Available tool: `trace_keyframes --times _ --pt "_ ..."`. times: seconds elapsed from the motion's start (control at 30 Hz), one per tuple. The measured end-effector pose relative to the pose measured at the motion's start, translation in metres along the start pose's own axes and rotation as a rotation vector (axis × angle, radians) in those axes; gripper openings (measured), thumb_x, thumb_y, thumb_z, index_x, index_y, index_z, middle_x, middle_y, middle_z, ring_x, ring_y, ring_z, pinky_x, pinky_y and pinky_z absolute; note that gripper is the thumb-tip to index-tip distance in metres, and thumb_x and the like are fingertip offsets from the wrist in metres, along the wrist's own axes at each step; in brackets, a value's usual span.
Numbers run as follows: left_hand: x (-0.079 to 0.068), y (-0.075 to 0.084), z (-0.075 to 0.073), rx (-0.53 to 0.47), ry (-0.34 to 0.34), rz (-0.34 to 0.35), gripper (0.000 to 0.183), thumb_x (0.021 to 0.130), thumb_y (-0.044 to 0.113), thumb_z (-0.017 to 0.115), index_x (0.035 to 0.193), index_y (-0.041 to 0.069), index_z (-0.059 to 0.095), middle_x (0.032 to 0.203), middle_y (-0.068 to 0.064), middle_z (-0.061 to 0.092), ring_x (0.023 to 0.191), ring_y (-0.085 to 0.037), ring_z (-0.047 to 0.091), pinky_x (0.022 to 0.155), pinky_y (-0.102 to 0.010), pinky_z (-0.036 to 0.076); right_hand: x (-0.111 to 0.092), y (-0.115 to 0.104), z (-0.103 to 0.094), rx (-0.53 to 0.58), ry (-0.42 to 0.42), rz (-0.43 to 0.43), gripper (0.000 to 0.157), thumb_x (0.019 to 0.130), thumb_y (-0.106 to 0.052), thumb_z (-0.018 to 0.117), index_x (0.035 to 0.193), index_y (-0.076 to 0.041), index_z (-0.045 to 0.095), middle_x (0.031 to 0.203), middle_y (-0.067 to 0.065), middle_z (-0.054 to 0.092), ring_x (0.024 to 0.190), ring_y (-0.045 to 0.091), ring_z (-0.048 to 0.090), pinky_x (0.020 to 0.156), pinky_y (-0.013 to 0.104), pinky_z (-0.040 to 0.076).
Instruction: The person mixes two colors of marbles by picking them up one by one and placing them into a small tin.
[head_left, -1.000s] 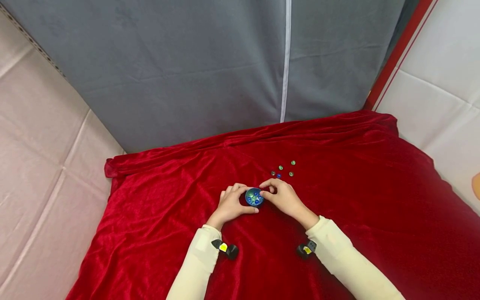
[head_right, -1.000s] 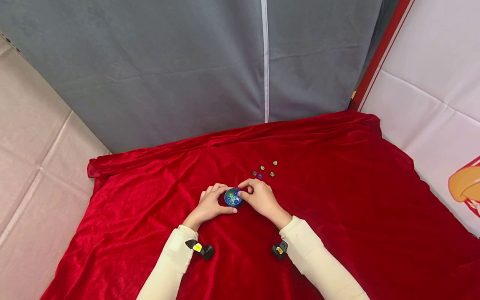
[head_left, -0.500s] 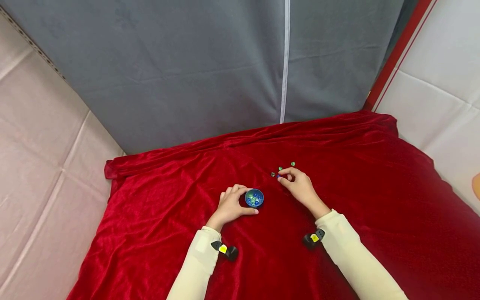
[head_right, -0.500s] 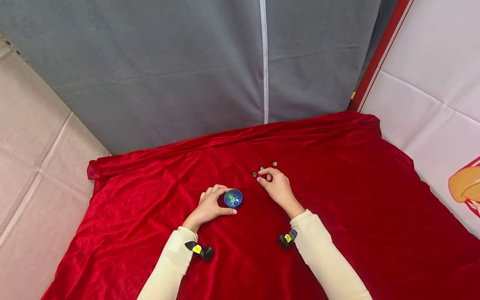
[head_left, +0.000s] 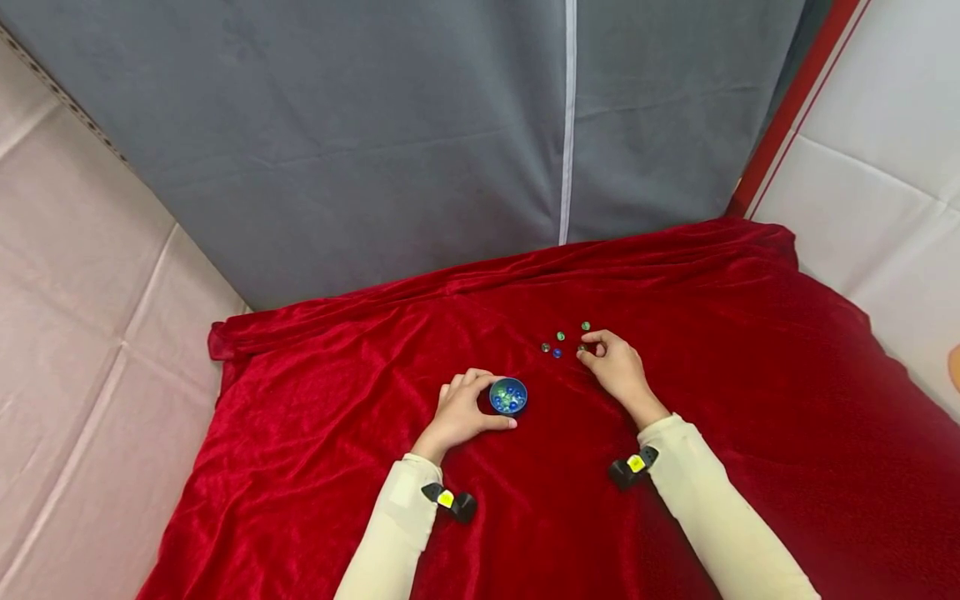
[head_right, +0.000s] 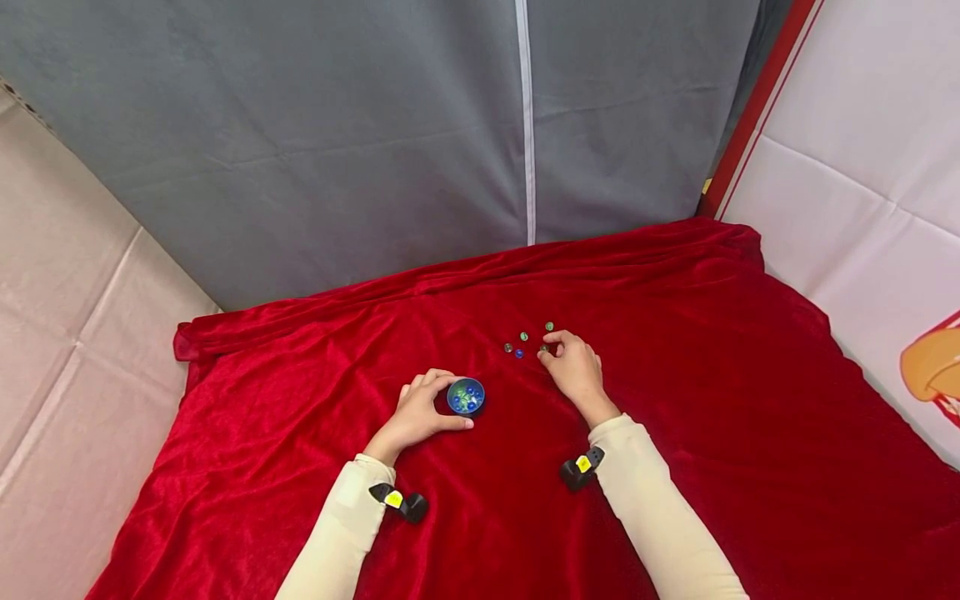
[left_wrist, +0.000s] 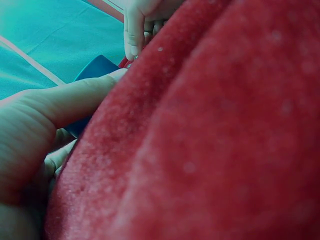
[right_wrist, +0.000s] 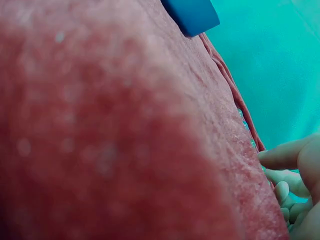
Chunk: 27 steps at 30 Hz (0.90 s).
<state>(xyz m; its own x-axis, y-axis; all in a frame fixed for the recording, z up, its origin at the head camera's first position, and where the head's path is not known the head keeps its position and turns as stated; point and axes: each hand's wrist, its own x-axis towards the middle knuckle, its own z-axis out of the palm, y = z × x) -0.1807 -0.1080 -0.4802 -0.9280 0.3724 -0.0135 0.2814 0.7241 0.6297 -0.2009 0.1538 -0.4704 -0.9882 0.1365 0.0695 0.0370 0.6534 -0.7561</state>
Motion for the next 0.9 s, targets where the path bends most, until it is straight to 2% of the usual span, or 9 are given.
trace_keyframes --times 0.4,0.7,0.9 --pt "-0.0002 0.0003 -0.0001 0.017 0.004 0.007 0.065 0.061 0.046 0.082 0.119 0.025 0.060 0.113 0.006 0.051 0.104 -0.015 0.040 0.087 -0.035 0.025 0.0024 0.0005 -0.0003 -0.092 -0.022 0.013 0.028 0.084 -0.021 0.061 0.108 -0.007 0.065 0.084 0.010 0.061 0.080 0.025 0.056 0.074 0.041 0.039" --pt "-0.0002 0.0012 -0.0005 0.023 0.002 0.010 0.065 0.061 0.047 0.081 0.118 0.025 0.060 0.111 0.007 0.051 0.102 -0.015 0.040 0.086 -0.034 0.025 0.0023 -0.0003 0.0001 -0.103 -0.018 0.013 0.024 0.084 -0.021 0.060 0.103 -0.008 0.067 0.078 0.007 0.059 0.076 0.023 0.055 0.073 0.039 0.038" --pt "0.0012 -0.0003 0.0004 0.025 0.001 0.008 0.065 0.061 0.047 0.081 0.119 0.026 0.060 0.111 0.007 0.051 0.102 -0.015 0.041 0.086 -0.034 0.025 0.0025 -0.0001 0.0012 -0.087 -0.012 0.019 0.023 0.085 -0.021 0.060 0.103 -0.009 0.066 0.081 0.008 0.061 0.078 0.025 0.056 0.076 0.042 0.039"
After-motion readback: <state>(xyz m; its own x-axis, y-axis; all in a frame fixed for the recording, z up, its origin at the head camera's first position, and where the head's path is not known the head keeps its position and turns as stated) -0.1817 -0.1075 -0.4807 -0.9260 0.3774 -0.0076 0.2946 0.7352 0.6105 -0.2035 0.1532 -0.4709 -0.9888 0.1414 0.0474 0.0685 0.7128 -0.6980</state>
